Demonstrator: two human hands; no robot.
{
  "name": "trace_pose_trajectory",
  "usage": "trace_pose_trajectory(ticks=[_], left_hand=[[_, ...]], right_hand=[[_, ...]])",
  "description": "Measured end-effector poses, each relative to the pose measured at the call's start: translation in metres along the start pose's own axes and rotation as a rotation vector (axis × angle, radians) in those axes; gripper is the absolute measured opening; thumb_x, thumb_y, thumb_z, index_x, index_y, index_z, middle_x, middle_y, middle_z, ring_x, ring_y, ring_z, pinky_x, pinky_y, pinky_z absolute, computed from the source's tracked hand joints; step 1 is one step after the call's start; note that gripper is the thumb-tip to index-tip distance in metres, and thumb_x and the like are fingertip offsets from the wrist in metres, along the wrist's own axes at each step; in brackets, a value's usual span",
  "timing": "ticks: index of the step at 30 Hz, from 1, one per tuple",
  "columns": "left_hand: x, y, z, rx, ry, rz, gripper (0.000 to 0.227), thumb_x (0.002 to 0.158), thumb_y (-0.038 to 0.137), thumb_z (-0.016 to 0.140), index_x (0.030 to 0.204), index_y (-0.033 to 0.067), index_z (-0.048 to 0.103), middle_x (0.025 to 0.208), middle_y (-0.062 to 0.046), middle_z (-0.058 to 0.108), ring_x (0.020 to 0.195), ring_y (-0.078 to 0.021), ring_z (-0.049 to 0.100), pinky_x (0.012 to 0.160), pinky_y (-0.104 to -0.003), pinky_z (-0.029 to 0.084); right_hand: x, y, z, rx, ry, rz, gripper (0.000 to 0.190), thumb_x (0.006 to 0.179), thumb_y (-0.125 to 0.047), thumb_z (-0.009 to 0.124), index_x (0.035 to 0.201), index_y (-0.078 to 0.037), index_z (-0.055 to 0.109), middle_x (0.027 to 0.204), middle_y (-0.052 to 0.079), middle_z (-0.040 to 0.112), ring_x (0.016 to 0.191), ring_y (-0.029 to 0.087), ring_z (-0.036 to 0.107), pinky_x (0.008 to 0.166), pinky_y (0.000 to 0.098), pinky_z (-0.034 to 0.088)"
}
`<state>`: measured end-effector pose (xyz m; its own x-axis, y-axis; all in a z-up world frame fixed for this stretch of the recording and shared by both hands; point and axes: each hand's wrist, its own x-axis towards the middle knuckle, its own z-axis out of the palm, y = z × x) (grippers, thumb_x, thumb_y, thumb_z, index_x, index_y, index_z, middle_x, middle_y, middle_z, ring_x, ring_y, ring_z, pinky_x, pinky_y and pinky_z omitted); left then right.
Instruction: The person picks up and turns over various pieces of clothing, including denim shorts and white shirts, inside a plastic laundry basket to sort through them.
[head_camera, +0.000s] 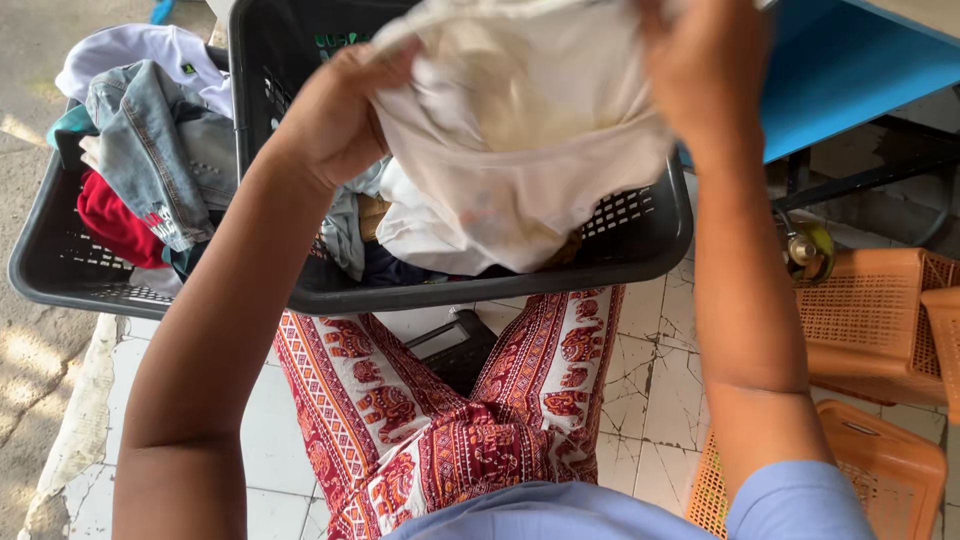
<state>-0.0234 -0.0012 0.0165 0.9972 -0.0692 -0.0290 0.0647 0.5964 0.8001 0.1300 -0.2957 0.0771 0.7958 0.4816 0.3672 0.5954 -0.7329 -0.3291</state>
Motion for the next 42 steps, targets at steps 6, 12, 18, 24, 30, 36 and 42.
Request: trace_pose_trajectory(ticks=[6, 12, 18, 24, 30, 36, 42], left_hand=[[-0.019, 0.009, 0.027, -0.27, -0.194, 0.087, 0.047, 0.104, 0.031, 0.065, 0.139, -0.0003, 0.057, 0.128, -0.013, 0.067, 0.12, -0.0252, 0.068, 0.115, -0.044, 0.054], [-0.024, 0.011, 0.045, -0.114, -0.227, 0.176, 0.053, 0.104, 0.023, 0.072, 0.147, 0.0004, 0.053, 0.128, -0.012, 0.063, 0.116, -0.0211, 0.063, 0.107, -0.039, 0.052], [-0.043, 0.013, 0.058, 0.043, -0.381, 0.172, 0.08, 0.093, 0.012, 0.086, 0.158, 0.0024, 0.041, 0.139, -0.007, 0.06, 0.132, -0.0156, 0.056, 0.12, -0.03, 0.04], [-0.045, 0.016, 0.06, 0.363, -0.23, 0.213, 0.085, 0.083, 0.011, 0.09, 0.154, 0.0032, 0.044, 0.132, -0.009, 0.066, 0.124, -0.0186, 0.065, 0.116, -0.032, 0.049], [-0.01, 0.018, -0.026, 0.796, 0.211, 0.094, 0.061, 0.084, 0.03, 0.088, 0.133, 0.0008, 0.066, 0.119, -0.011, 0.076, 0.102, -0.0191, 0.074, 0.091, -0.034, 0.061], [0.015, -0.017, -0.026, 1.09, 0.334, 0.762, 0.054, 0.099, 0.039, 0.088, 0.123, 0.0017, 0.058, 0.112, -0.009, 0.068, 0.104, -0.022, 0.069, 0.089, -0.038, 0.056], [0.001, -0.037, 0.045, 1.241, 0.431, 0.706, 0.06, 0.078, 0.047, 0.092, 0.11, 0.0091, 0.056, 0.102, -0.008, 0.062, 0.093, -0.0232, 0.065, 0.082, -0.039, 0.055]], right_hand=[[-0.041, -0.086, -0.022, 0.438, 0.132, -0.661, 0.028, 0.101, -0.002, 0.065, 0.126, 0.004, 0.055, 0.125, 0.023, 0.064, 0.115, 0.033, 0.063, 0.094, 0.039, 0.053], [-0.075, -0.108, 0.062, 0.623, -0.041, -0.374, 0.01, 0.103, 0.006, 0.055, 0.108, -0.003, 0.056, 0.099, 0.008, 0.066, 0.089, 0.016, 0.072, 0.08, 0.0287, 0.055], [-0.053, -0.105, 0.102, 0.644, -0.33, -0.233, 0.056, 0.082, -0.011, 0.075, 0.132, 0.002, 0.055, 0.126, 0.016, 0.067, 0.119, 0.026, 0.064, 0.099, 0.0372, 0.052], [-0.049, -0.101, 0.094, 0.947, -0.551, 0.131, 0.059, 0.089, -0.028, 0.081, 0.136, -0.006, 0.053, 0.124, 0.008, 0.062, 0.113, 0.017, 0.06, 0.097, 0.032, 0.05], [-0.023, -0.052, 0.019, 0.755, -0.533, -0.333, 0.016, 0.093, -0.009, 0.073, 0.105, 0.001, 0.076, 0.089, 0.01, 0.074, 0.07, 0.014, 0.066, 0.061, 0.0293, 0.052], [-0.013, -0.068, -0.011, 1.283, -0.366, -0.05, 0.017, 0.103, -0.012, 0.075, 0.115, 0.0, 0.072, 0.095, 0.009, 0.075, 0.07, 0.011, 0.067, 0.058, 0.0231, 0.053], [-0.006, -0.069, 0.005, 1.52, -0.2, -0.002, 0.026, 0.101, -0.021, 0.071, 0.121, -0.005, 0.066, 0.113, 0.002, 0.074, 0.103, 0.01, 0.073, 0.095, 0.029, 0.061]])
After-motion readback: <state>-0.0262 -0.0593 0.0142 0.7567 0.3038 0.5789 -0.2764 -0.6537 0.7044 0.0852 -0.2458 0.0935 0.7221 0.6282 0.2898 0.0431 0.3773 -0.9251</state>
